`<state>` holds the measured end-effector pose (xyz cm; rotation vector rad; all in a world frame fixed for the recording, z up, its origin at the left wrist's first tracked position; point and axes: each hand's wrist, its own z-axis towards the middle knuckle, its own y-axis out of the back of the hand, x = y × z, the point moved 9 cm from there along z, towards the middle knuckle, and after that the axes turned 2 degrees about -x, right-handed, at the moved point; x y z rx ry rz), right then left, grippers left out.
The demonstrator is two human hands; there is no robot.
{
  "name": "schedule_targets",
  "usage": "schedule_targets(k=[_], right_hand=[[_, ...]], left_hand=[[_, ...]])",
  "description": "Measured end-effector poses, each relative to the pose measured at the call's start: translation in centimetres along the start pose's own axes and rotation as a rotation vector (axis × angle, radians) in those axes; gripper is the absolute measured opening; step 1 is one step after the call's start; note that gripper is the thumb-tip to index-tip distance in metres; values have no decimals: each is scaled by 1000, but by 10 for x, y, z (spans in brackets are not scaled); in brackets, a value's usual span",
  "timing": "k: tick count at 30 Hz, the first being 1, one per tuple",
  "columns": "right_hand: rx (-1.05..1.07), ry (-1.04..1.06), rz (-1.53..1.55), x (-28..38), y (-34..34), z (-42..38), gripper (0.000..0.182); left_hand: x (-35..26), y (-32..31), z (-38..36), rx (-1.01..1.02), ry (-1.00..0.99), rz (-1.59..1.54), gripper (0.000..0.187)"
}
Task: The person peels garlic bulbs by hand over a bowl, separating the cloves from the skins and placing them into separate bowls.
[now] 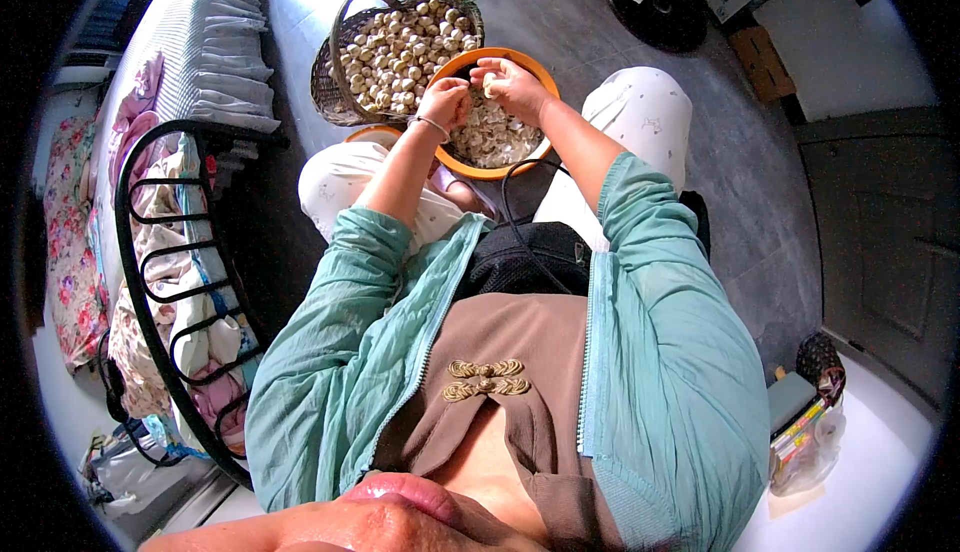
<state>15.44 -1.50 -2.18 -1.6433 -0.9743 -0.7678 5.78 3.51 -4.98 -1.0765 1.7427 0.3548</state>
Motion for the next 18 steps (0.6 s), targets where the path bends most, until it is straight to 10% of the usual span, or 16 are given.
schedule_targets(k=[9, 16, 18], right_hand=[[132, 168, -188, 15, -21, -7, 66], [-128, 123, -491, -5, 13, 6, 23], [-193, 425, -716, 19, 9, 5, 27]], left_hand=[[-1, -27, -16, 102, 65, 52, 26], [-2, -18, -10, 68, 0, -64, 20], [-2, -20, -9, 89, -2, -54, 20]])
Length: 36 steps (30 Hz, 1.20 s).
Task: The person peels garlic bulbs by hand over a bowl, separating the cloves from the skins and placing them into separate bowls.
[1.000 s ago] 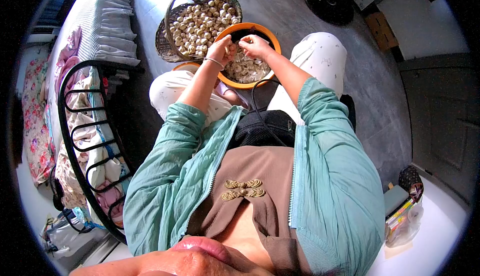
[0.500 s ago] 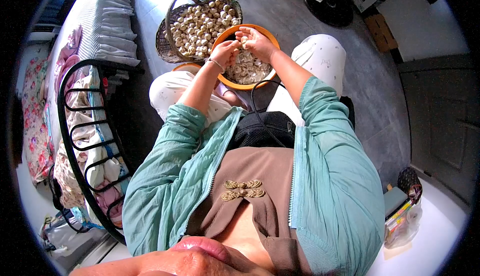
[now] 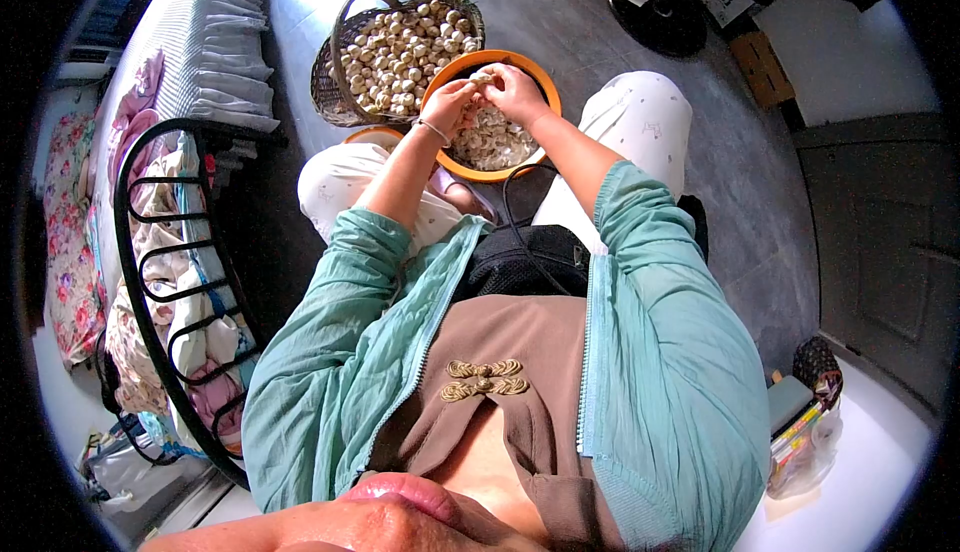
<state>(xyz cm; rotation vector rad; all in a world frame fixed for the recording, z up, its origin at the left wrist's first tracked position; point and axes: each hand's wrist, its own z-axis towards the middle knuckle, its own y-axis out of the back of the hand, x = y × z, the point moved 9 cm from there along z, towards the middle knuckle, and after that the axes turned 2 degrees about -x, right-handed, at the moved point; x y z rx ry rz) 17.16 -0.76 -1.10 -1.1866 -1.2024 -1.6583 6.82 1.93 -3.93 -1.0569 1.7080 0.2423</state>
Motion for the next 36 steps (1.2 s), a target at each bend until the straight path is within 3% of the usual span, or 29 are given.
schedule_targets(k=[3, 9, 14, 22, 25, 27, 36], right_hand=[[-134, 143, -217, 24, 13, -6, 27], [-82, 318, -373, 56, 6, -14, 27], [-26, 307, -349, 60, 2, -16, 29], [23, 293, -290, 62, 0, -15, 32], [-46, 258, -260, 54, 3, -12, 25], [29, -146, 259, 13, -2, -9, 24], [83, -301, 477, -7, -7, -7, 27]], left_hand=[[-4, -2, -3, 7, -5, -12, 21], [-6, 2, -2, -23, -17, -37, 22], [-10, 6, -2, -55, -35, 94, 15], [-1, 15, 6, -107, -48, 4, 9], [0, 14, 5, -106, -33, 7, 10], [-1, 13, 3, -108, -16, 4, 11], [-3, 6, 2, 5, 5, -149, 17]])
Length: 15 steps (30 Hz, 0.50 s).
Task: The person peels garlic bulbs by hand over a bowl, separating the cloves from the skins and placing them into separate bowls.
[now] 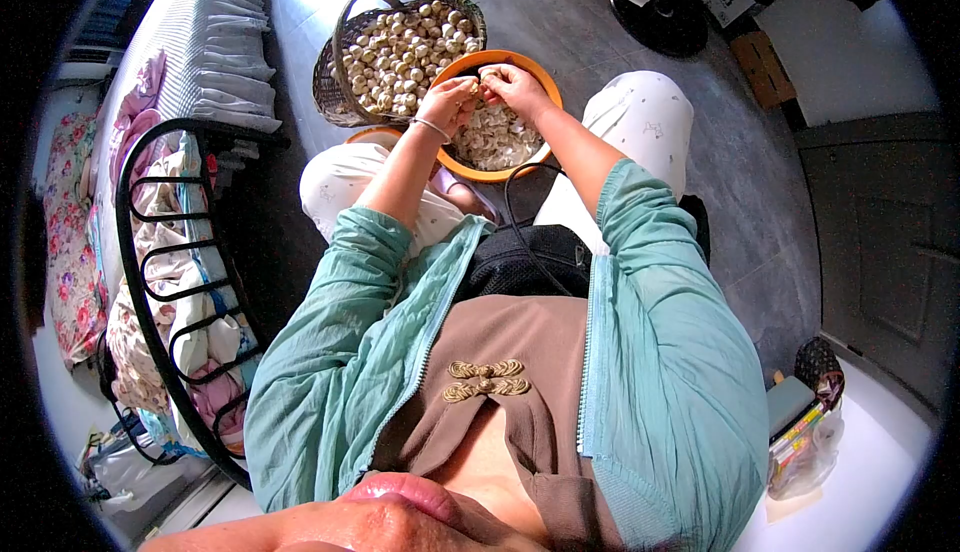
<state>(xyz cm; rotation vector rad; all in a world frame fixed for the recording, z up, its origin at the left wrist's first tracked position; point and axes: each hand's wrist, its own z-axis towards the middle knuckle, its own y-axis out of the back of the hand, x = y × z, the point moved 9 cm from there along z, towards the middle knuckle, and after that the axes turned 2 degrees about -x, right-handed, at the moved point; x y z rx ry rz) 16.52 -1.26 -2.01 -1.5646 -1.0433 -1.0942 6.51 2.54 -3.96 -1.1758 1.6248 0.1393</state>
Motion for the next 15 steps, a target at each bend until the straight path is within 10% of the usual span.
schedule_targets(k=[15], right_hand=[[25, -100, 142, -10, -3, 0, 29]], left_hand=[[-8, 15, -2, -185, -53, 34, 14]])
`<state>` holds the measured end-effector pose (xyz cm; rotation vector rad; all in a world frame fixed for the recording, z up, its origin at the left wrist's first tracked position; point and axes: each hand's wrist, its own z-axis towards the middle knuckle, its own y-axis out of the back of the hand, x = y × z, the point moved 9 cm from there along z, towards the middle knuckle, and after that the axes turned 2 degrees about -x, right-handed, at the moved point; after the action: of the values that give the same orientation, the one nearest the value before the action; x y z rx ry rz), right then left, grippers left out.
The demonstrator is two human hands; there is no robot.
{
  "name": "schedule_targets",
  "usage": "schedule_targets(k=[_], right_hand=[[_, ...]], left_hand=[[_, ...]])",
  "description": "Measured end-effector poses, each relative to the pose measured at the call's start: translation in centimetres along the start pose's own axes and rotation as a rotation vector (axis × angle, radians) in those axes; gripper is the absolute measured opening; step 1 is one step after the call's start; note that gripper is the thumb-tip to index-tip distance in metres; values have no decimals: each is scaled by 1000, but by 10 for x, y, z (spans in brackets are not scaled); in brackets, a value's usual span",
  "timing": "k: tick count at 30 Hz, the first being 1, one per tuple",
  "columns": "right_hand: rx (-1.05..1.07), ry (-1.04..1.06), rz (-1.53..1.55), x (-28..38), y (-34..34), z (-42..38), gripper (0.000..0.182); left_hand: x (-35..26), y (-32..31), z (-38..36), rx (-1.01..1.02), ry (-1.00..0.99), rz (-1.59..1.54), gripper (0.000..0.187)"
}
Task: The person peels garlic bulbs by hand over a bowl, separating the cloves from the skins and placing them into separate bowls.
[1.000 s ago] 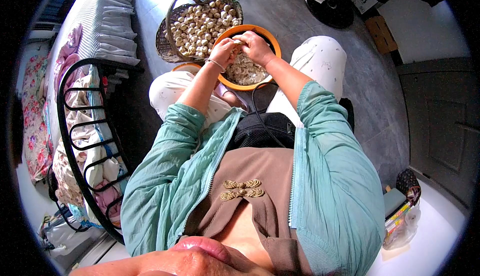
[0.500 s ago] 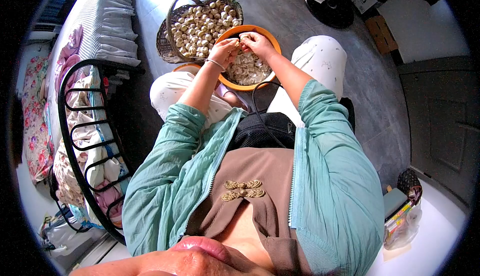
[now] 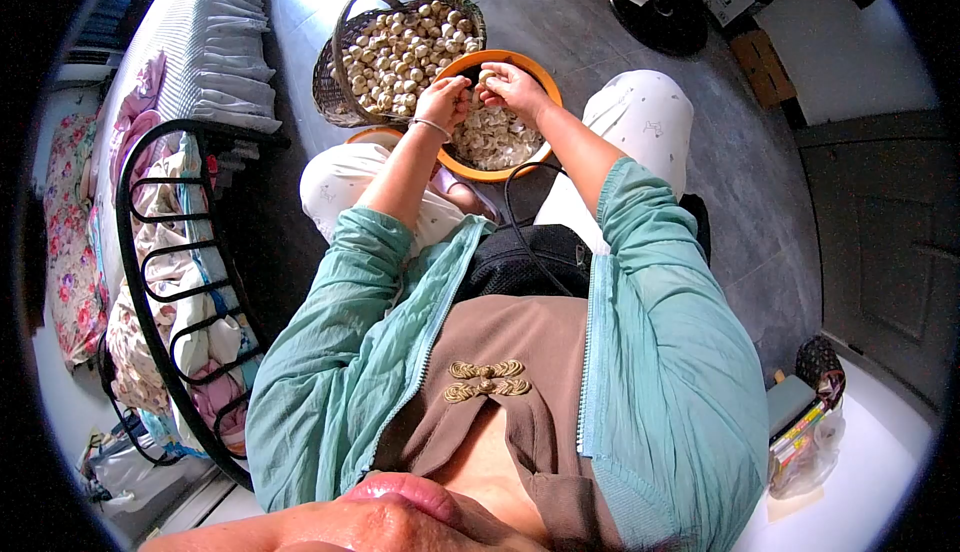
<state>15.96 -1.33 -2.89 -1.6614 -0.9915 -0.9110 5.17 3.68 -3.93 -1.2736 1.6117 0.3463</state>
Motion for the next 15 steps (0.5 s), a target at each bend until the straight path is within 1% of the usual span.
schedule_targets(k=[2, 4, 6, 9, 11, 13, 15], right_hand=[[-31, 16, -13, 4, 1, -1, 29], [-46, -47, -91, 1, 3, -1, 30], [-45, -41, -101, 2, 3, -2, 30], [-47, -20, -92, 1, 4, -1, 30], [-51, -4, -74, 0, 5, 0, 29], [-35, 90, -157, 7, 4, -1, 28], [-29, 129, -215, 7, 3, 1, 26]], left_hand=[[-2, 8, 0, -56, -3, 63, 15], [0, 9, 1, -80, -8, 45, 16], [2, 11, 4, -103, -14, 26, 17], [5, 9, 7, -58, 0, 47, 16], [7, 5, 6, -14, 28, 119, 22], [5, -2, 1, 20, 44, 108, 24], [5, -9, -4, 54, 61, 97, 26]])
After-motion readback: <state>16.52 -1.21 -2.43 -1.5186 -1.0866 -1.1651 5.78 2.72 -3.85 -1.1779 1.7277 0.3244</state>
